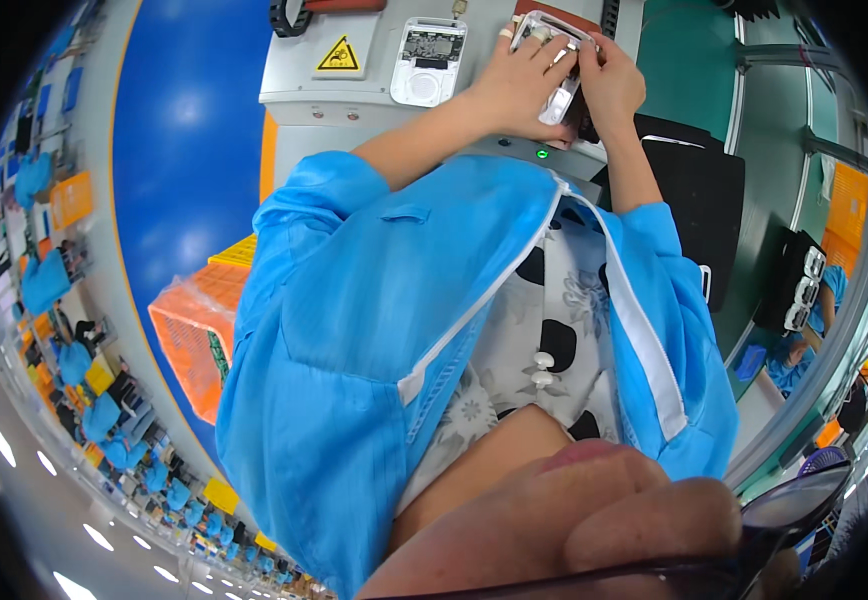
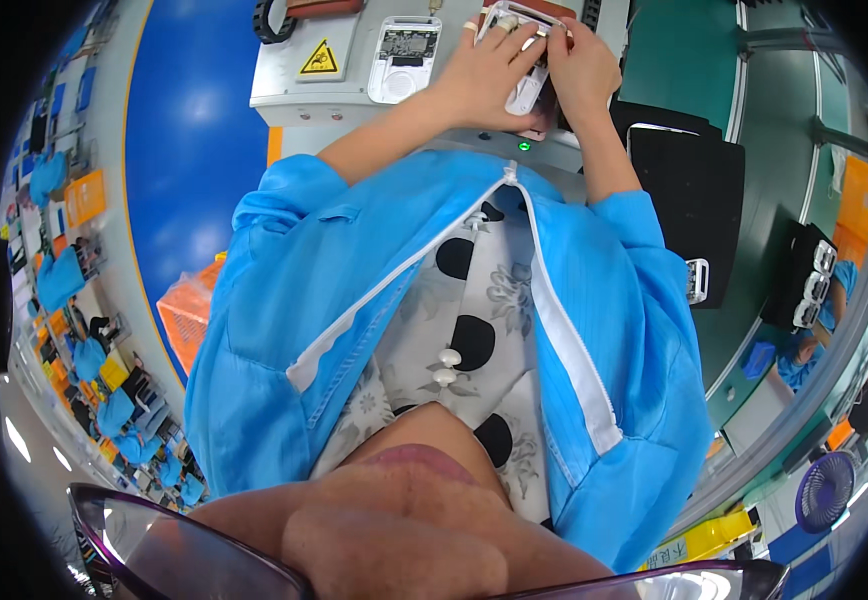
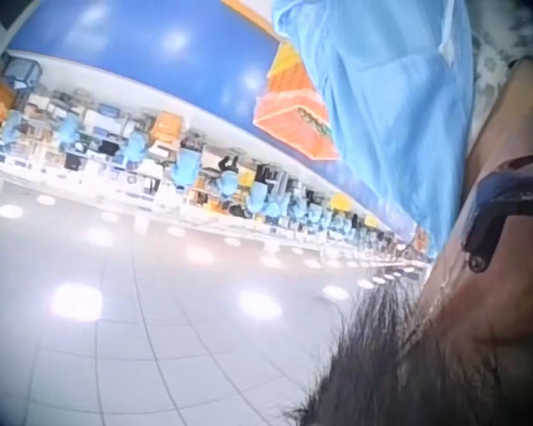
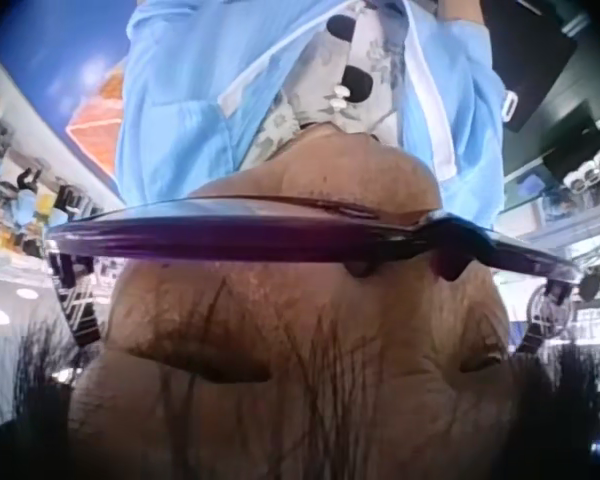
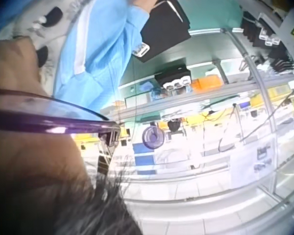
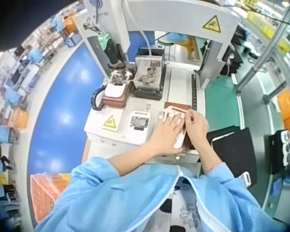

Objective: Assembling electronic PCBs and components into plastic housings on a factory production line.

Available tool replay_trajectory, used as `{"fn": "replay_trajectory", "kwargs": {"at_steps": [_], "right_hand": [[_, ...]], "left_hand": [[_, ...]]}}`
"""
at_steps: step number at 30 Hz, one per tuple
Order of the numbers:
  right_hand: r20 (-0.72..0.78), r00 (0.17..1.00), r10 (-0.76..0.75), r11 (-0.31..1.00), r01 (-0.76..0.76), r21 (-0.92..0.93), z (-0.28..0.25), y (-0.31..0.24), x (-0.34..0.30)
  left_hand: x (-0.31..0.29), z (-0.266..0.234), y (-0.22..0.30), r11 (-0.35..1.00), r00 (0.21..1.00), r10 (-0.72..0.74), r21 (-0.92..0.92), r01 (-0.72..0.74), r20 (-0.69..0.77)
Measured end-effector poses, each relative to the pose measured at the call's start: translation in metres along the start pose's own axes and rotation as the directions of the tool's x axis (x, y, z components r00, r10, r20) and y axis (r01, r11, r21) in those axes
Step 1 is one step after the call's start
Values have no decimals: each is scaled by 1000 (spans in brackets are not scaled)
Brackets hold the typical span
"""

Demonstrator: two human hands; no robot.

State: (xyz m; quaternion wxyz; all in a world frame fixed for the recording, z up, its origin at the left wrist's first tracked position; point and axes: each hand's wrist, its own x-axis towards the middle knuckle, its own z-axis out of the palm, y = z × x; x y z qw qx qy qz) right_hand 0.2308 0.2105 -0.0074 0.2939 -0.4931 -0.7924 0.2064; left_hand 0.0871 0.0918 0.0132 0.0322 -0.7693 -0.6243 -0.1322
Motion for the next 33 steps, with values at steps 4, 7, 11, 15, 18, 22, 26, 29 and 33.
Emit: {"fn": "replay_trajectory", "kwargs": {"at_steps": [4,7,11,15,18,22,26,29,33], "right_hand": [[-78,997,-27,996,20,-92,11,16,17],[-53,998,-24,999,22,-26,12,18,12],[5,1000,-6,991,7,-136,21,1,16],[172,985,8,955,44,-295,-6,4,26],[0,986,-165,927,155,-341,-15,-24,30],[208,923,-324,911,364,-193,11,-104,43],[583,776,-239,871,437,-225,68,-143,65],[663,686,-299,820,540,-189,132,-113,62],[654,705,-275,863,481,-156,146,-129,31]], "left_hand": [[15,10,-5,1000,999,19,17,-18,-37],[13,16,19,996,996,-91,15,91,22],[4,22,3,989,989,-148,-26,148,-1],[8,16,15,990,990,-138,11,138,21],[6,17,15,989,990,-138,-66,136,-23],[-18,16,-4,986,979,-60,-163,29,-193],[-56,-9,-33,913,893,272,-196,-357,-359],[-90,-8,-53,859,853,234,-311,-406,-467],[-130,-36,-76,864,893,123,-396,-311,-433]]}}
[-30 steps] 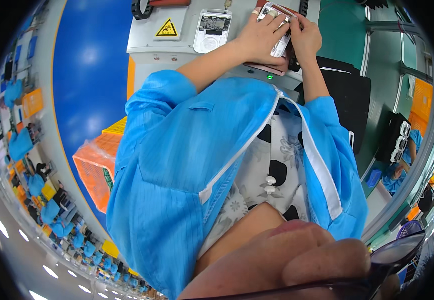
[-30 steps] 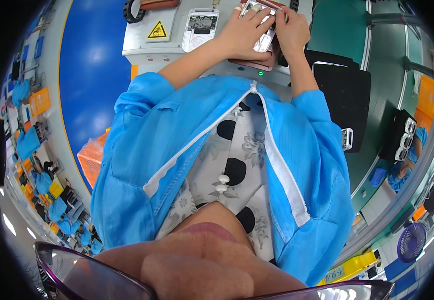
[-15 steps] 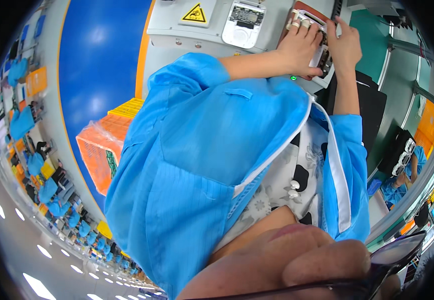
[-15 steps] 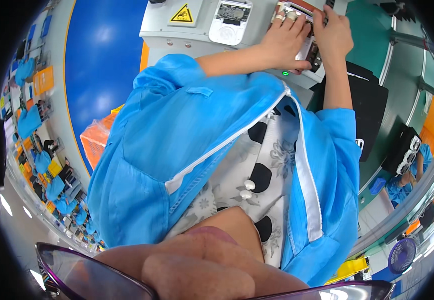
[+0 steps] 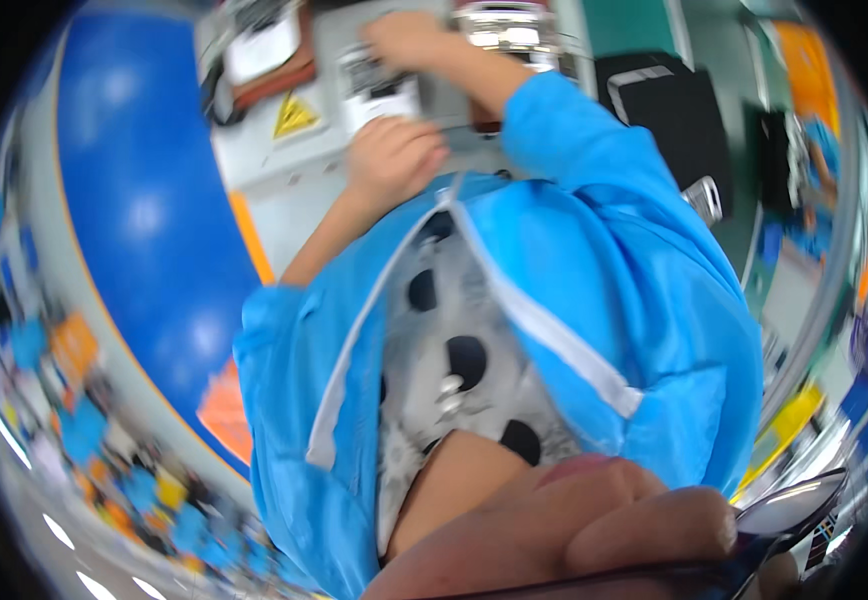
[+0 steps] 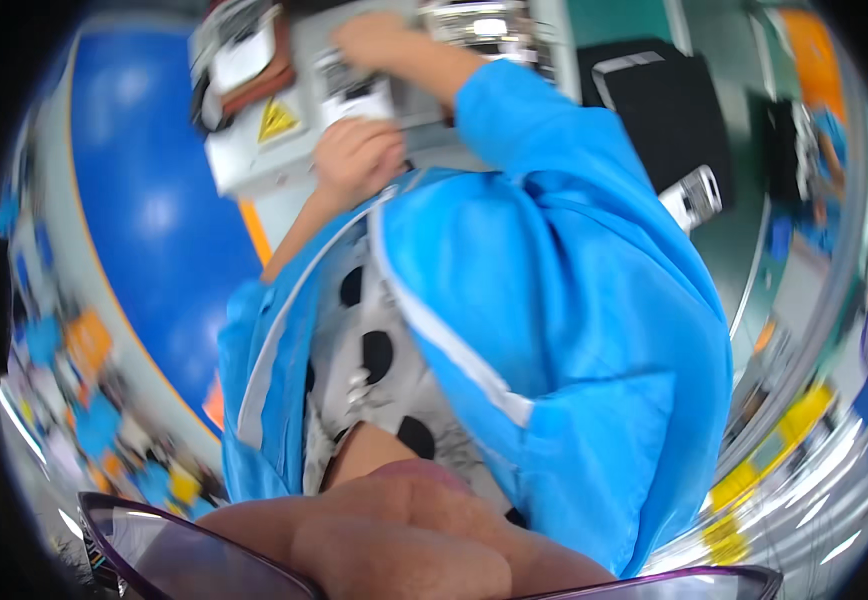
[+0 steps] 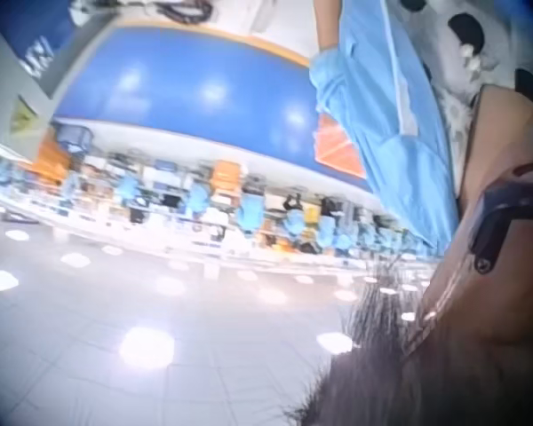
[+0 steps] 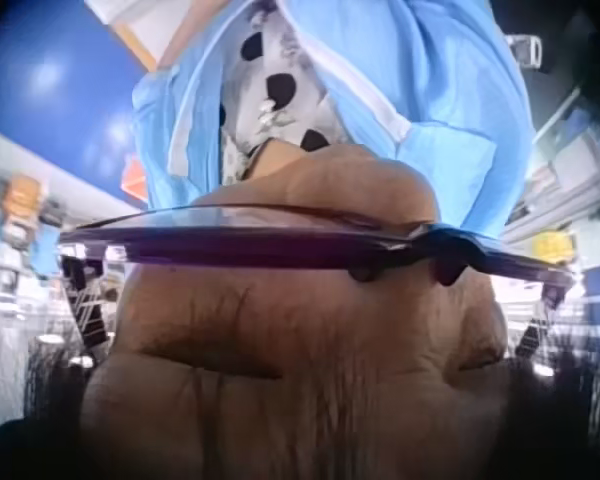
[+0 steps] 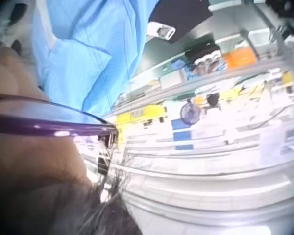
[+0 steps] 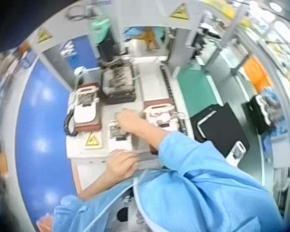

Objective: Assembling electronic PCBs and components into plastic housings on a factory production line.

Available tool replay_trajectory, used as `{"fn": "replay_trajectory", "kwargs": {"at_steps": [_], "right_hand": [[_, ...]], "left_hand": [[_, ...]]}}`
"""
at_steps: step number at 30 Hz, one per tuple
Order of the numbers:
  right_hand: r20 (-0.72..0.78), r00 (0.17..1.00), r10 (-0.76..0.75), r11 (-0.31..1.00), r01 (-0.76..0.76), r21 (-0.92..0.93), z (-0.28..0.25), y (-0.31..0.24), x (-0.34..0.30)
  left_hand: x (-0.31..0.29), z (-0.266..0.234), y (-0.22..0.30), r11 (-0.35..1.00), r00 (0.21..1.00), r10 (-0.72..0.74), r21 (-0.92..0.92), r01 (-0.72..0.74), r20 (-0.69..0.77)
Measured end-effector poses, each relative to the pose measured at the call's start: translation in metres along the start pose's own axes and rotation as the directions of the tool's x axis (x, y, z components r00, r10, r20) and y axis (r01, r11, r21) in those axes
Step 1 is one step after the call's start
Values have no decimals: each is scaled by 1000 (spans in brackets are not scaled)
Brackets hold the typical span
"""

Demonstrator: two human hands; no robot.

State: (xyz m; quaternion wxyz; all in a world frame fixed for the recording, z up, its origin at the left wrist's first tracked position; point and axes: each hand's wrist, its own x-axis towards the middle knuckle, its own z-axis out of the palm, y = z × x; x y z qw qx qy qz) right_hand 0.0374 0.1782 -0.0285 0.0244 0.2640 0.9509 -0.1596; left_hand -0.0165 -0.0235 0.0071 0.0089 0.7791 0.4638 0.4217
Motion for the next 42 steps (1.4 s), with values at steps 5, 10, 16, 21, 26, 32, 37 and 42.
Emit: {"fn": "replay_trajectory", "kwargs": {"at_steps": [5,10,16,21,26,32,37,42], "right_hand": [[-296,915,275,937,-187,295,-77,10,-126],[-588,551,593,804,-454,385,-115,114,-323],[-424,331,843,492,-793,359,-36,250,-494],[-703,132,699,467,-829,308,-13,266,-583],[-590,-344,730,34,-845,534,58,207,-665],[-8,-248,969,-131,-541,831,82,157,-659],[67,-271,960,-97,-98,990,51,143,-624],[141,-293,946,-53,286,957,79,139,-631]], "left_hand": [[4,6,7,989,997,75,-126,-77,-25],[72,55,49,917,955,294,-271,-292,-33],[120,145,104,819,884,418,-507,-269,207],[151,222,160,897,908,265,-428,-109,325],[196,332,150,959,863,-283,97,267,419],[223,360,171,910,650,-414,293,293,638],[196,371,81,953,787,-299,205,222,540],[213,365,102,978,811,-208,103,181,547]]}}
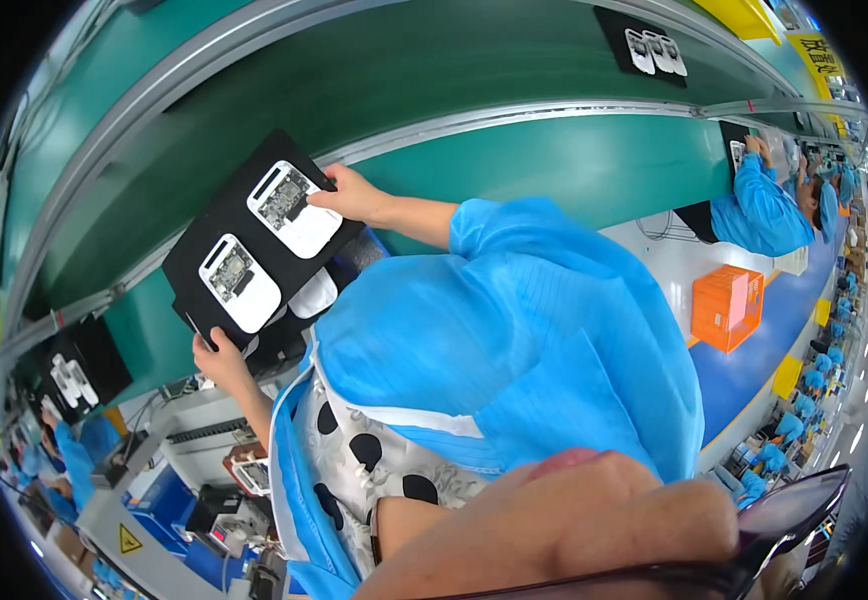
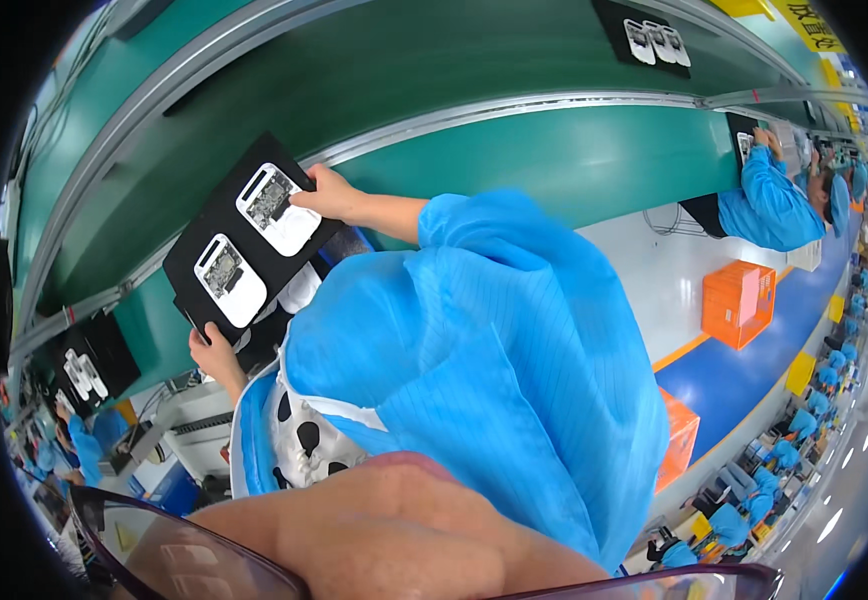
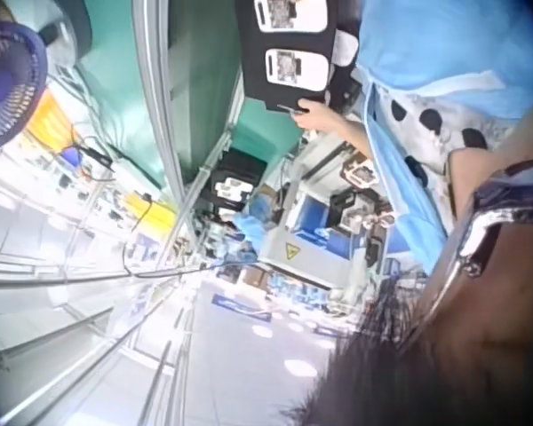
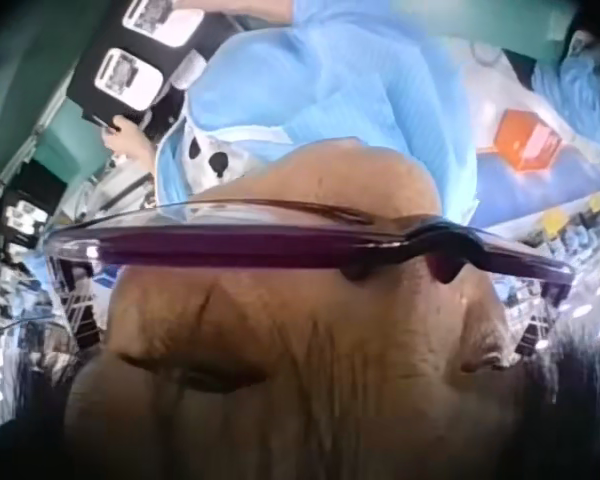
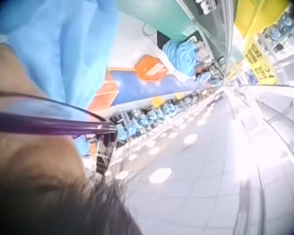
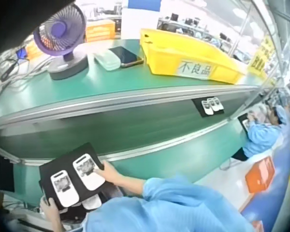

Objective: Assembling electronic PCBs and components into plastic housings on a factory production line.

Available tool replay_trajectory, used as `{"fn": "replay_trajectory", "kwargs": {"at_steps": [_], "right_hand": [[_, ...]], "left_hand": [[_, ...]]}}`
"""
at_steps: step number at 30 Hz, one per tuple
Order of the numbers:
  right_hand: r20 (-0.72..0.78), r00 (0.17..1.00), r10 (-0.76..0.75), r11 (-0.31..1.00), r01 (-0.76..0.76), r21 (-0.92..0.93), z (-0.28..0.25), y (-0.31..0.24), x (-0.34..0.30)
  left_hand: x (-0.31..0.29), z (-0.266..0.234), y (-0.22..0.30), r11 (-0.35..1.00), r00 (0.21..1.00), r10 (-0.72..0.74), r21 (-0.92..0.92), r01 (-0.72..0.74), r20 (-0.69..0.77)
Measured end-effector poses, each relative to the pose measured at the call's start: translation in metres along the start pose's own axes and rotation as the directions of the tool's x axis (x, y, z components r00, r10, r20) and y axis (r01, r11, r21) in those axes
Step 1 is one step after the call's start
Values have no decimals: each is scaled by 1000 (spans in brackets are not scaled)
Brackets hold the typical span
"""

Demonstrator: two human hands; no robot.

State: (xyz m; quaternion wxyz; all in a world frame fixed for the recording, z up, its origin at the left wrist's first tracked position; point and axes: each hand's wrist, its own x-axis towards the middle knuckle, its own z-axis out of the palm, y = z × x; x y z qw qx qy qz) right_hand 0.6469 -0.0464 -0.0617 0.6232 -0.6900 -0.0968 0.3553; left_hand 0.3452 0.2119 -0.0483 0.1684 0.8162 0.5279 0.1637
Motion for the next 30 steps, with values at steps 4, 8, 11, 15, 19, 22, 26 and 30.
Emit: {"fn": "replay_trajectory", "kwargs": {"at_steps": [4,8,11,15,19,22,26,30], "right_hand": [[-19,943,-331,888,305,-345,14,18,36],[103,991,-87,990,75,119,41,18,8],[125,987,-101,985,82,149,21,7,26],[-91,986,-142,990,141,-15,-114,6,93],[-280,959,-35,986,78,145,-242,13,137],[-340,931,-135,984,88,-152,-327,18,155],[-492,728,-477,425,-299,-854,-357,10,135],[-74,720,-690,379,272,-885,-253,13,125]], "left_hand": [[16,34,-47,844,989,-112,-516,147,98],[3,43,-101,956,998,-61,-289,55,-14],[0,39,-135,790,990,-144,-603,108,-10],[-5,38,-83,796,965,-242,-549,254,96],[-21,26,-80,793,925,-378,-502,345,37],[-31,28,-91,808,894,-442,-464,362,-71],[-22,30,-66,844,890,-424,-432,319,-171],[-5,42,-81,921,926,-288,-334,200,-242]]}}
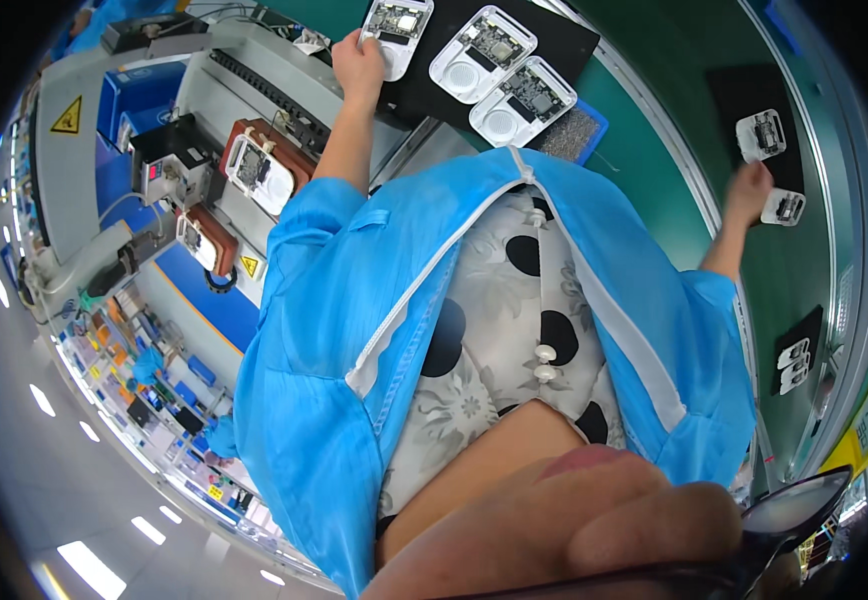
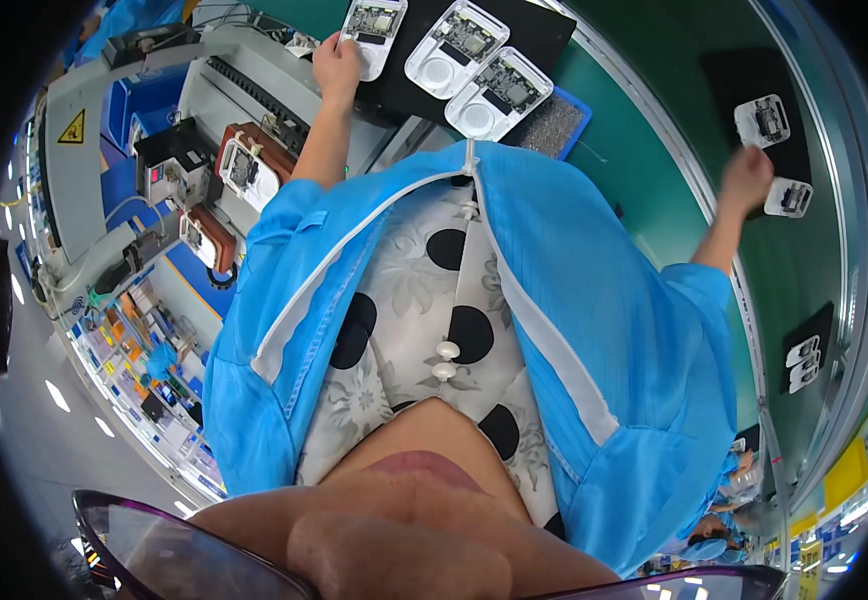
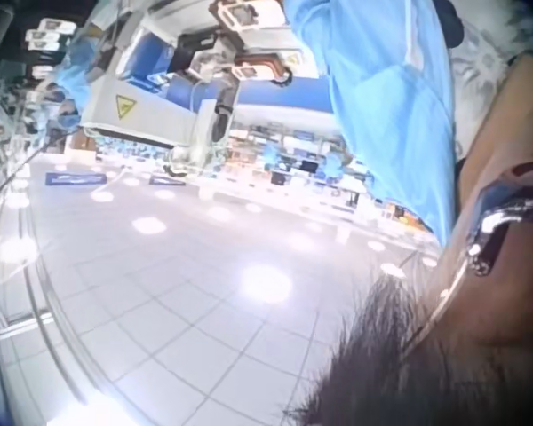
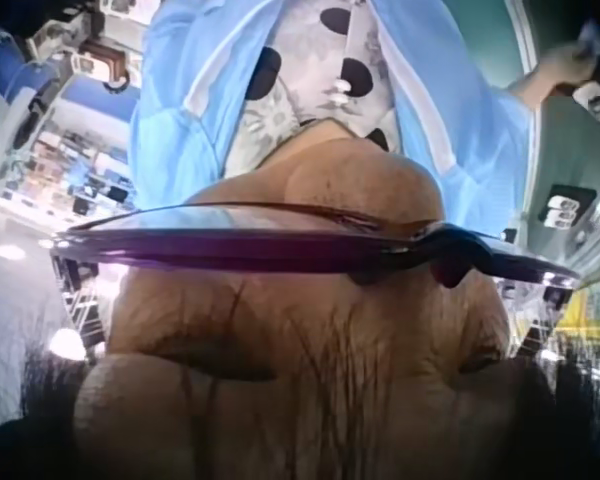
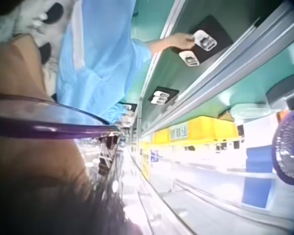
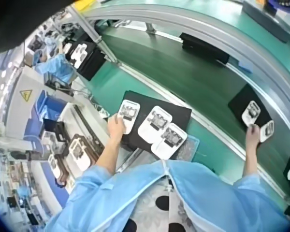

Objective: Assembling electronic PCBs and components into plastic housings on a factory production line.

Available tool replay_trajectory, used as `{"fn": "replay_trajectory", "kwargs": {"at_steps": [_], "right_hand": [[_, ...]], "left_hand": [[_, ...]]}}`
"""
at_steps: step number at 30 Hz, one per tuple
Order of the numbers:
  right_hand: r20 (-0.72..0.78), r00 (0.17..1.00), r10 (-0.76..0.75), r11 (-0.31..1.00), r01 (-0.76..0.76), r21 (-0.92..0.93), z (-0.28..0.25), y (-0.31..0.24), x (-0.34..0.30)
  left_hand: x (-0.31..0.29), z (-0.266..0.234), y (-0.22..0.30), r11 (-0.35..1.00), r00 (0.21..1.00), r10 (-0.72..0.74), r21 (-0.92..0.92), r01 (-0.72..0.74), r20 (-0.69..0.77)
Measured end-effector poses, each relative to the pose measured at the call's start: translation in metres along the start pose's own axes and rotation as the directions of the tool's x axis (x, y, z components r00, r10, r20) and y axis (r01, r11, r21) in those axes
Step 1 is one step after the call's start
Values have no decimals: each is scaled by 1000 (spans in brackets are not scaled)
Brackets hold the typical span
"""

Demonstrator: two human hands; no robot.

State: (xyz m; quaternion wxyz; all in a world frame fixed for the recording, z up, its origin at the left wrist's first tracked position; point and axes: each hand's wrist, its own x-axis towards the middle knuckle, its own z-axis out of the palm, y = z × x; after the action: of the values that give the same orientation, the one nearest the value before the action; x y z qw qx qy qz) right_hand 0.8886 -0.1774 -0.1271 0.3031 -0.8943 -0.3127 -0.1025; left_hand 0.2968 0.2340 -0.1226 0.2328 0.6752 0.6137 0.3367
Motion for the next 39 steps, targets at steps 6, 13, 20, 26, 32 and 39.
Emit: {"fn": "replay_trajectory", "kwargs": {"at_steps": [6,13,20,26,32,39], "right_hand": [[662,686,-301,893,-40,448,57,-260,-82],[731,526,-434,895,162,415,104,-272,-83],[635,396,-663,746,279,605,-3,-426,-87],[637,135,-759,606,-214,766,16,-486,-127],[544,-154,-825,558,-374,741,29,-558,-190],[431,90,-898,440,111,891,3,-655,-312]], "left_hand": [[-28,-29,15,839,897,424,427,-338,-123],[-95,-40,103,813,797,582,-69,-579,163],[-120,-60,112,891,793,225,-449,68,566],[-137,-134,90,821,942,56,-552,146,331],[-179,-214,31,671,979,-35,-721,171,200],[-245,-305,-67,823,974,-171,-564,58,-149]]}}
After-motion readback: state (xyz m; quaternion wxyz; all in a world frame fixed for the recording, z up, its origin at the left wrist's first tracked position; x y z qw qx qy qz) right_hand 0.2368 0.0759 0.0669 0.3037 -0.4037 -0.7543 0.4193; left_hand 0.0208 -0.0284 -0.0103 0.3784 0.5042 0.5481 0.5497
